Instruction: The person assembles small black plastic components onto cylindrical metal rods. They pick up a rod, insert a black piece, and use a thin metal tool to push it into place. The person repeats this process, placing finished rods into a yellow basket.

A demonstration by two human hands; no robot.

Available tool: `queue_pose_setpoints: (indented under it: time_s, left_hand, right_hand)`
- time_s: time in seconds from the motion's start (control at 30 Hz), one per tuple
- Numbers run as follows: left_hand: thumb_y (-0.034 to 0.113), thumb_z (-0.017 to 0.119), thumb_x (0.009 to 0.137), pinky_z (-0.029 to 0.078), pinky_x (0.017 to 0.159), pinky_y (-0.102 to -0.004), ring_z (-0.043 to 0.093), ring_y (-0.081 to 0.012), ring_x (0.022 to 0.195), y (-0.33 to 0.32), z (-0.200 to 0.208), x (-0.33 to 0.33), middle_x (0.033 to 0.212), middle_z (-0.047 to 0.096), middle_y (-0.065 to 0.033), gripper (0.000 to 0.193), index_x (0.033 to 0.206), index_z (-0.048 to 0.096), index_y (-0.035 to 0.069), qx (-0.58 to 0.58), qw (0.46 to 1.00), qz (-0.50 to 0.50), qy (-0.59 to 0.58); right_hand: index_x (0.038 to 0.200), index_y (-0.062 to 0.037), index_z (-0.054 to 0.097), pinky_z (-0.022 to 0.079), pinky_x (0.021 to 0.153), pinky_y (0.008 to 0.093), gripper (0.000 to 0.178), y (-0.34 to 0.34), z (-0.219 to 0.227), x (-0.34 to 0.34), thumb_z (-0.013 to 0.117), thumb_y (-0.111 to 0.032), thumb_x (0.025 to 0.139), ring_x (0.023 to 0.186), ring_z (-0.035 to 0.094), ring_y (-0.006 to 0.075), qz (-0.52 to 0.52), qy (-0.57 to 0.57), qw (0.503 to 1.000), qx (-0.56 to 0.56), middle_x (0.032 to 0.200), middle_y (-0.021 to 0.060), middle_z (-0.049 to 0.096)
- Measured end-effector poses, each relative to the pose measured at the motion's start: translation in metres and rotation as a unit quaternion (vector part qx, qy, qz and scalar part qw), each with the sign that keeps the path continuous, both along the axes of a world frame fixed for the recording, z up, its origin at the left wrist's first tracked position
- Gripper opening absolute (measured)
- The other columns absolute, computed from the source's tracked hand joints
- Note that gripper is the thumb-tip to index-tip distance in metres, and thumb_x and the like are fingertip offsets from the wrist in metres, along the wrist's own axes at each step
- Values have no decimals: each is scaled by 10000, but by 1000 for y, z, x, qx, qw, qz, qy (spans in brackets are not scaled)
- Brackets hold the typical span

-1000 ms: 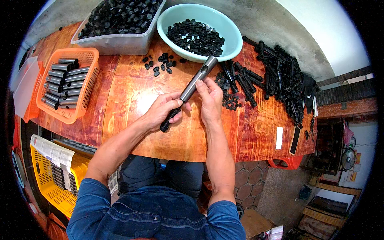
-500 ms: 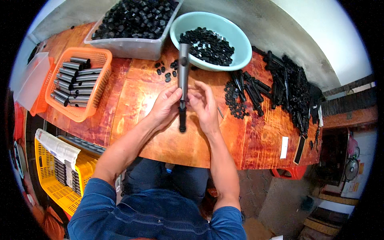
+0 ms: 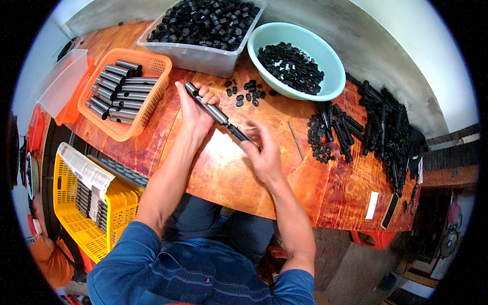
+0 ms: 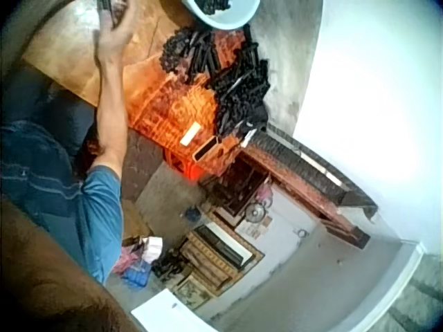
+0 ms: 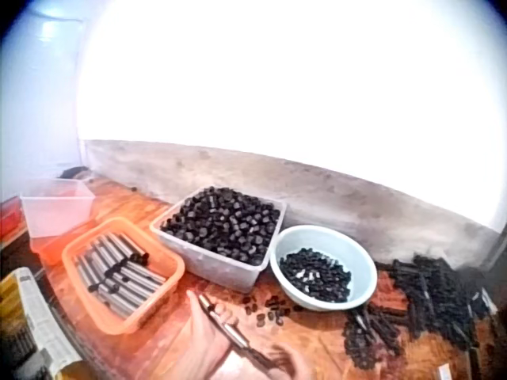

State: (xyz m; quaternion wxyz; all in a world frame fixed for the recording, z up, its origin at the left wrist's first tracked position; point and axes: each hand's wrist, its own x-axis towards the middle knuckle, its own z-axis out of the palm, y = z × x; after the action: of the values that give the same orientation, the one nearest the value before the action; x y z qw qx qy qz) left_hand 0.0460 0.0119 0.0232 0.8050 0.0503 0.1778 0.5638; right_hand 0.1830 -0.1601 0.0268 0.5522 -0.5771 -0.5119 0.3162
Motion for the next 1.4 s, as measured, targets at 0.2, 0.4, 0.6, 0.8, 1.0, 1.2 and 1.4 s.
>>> queue_pose_setpoints:
  time_s: [0.2,0.4,0.6,0.8,1.0,1.2,1.4]
  left_hand:
    - [706,408,983,317,478,-262,313,-102,491,-25,4,22,624,358,37,578,811,433,154,-61,997,15,42]
    - [687,406,995,323,481,-261,317,-94,495,-13,11,8,625,351,37,552,837,430,159,-52,994,73,69]
    - [698,392,989,314,462,-259,309,-92,470,-63,18,37,612,361,46,570,842,432,149,-19,996,-39,73]
    - [604,420,1040,407,594,-315,436,-151,580,-34,3,20,695,469,-27,503,894,475,125,-28,999,-14,9]
    - [440,543,1040,522,756,-385,562,-201,785,-26,-6,18,863,552,-53,328,1039,522,112,-5,1000,-17,17]
    - [313,597,1032,543,771,-402,616,-211,850,-31,-1,16,907,613,-74,220,1055,520,108,-36,999,-32,26]
    - [190,593,1001,516,855,-408,578,-206,896,-36,3,16,927,590,-54,116,1060,534,110,35,994,-105,-25]
  right_hand:
    - [1424,23,447,326,1127,408,753,8,-7,0,392,-611,1022,1259,492,256,-134,-20,982,133,1361,143,517]
    - [1411,33,442,280,1165,410,770,11,-1,-2,359,-628,1024,1305,458,268,-133,40,977,159,1374,149,504]
    - [1401,23,438,272,1180,417,691,19,-11,-7,402,-561,1034,1323,445,258,-152,72,973,158,1392,143,483]
    - [1322,4,512,436,1023,346,423,15,-9,-1,608,-260,1005,1147,563,182,-74,94,990,68,1264,113,579]
    - [1200,36,573,538,804,259,303,7,-15,5,688,-52,934,872,660,131,-32,131,991,-11,1021,108,678]
    - [1129,37,571,589,677,278,217,9,-7,1,668,-70,968,768,702,171,-20,268,962,-41,958,147,689]
    - [1138,42,553,585,660,284,254,10,-12,4,628,-163,1008,763,708,189,-5,284,958,-47,932,165,698]
